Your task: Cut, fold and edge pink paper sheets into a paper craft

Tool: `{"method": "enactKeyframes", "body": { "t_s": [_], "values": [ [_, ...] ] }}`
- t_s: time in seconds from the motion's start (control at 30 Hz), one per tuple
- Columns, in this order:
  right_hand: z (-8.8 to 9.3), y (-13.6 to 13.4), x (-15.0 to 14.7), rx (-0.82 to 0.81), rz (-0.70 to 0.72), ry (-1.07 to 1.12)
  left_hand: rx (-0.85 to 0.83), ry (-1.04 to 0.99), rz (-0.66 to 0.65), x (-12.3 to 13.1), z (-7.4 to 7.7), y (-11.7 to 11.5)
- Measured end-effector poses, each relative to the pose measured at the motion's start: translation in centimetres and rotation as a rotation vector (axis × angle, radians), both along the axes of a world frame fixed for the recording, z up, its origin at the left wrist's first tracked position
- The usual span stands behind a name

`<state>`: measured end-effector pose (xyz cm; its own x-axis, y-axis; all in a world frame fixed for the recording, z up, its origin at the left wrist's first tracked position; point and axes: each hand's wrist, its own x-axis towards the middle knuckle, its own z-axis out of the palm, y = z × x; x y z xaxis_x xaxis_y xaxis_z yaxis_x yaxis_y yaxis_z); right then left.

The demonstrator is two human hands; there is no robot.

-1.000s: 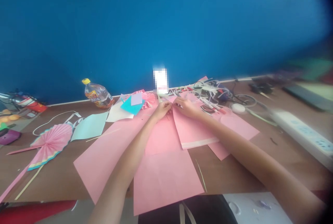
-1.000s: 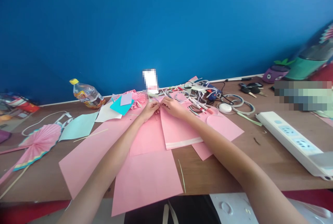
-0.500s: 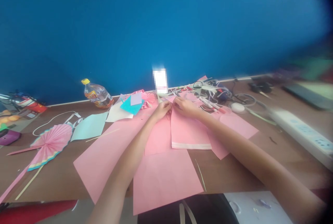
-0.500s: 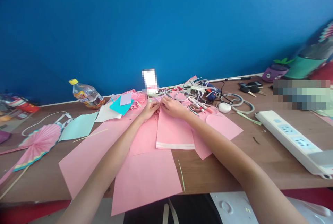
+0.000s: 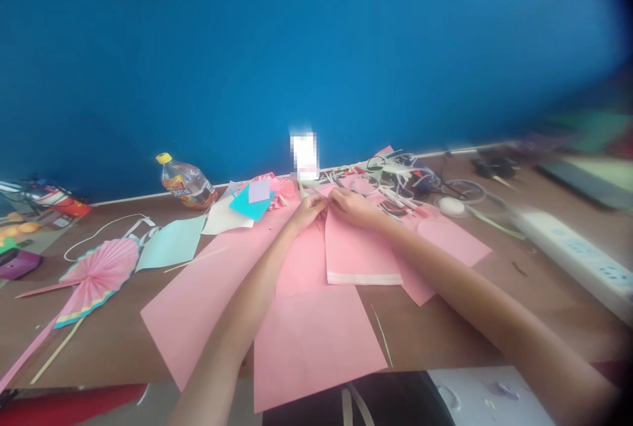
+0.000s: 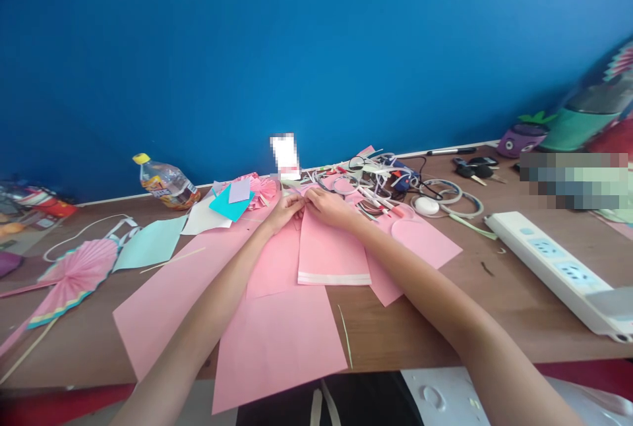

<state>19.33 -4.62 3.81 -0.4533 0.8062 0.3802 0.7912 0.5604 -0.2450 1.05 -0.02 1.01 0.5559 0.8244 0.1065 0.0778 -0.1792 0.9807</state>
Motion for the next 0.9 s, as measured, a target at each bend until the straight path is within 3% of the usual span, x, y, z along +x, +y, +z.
{"method": "enactKeyframes", "body": {
  "t_s": [0.17, 0.63, 0.9],
  "values": [
    [-0.08, -0.08, -0.18, 0.006, -0.040, -0.024, -0.010, 0.005, -0.027, -0.13, -0.08, -0.06],
    [-0.57, 0.36, 0.00, -0.005, 0.008, 0.101, -0.024, -0.021, 0.090, 0.21, -0.35, -0.08],
    [-0.51, 0.34, -0.09, 0.016, -0.024, 0.013, -0.004, -0.002, 0.078, 0.22, -0.16, -0.10]
  ]
}}
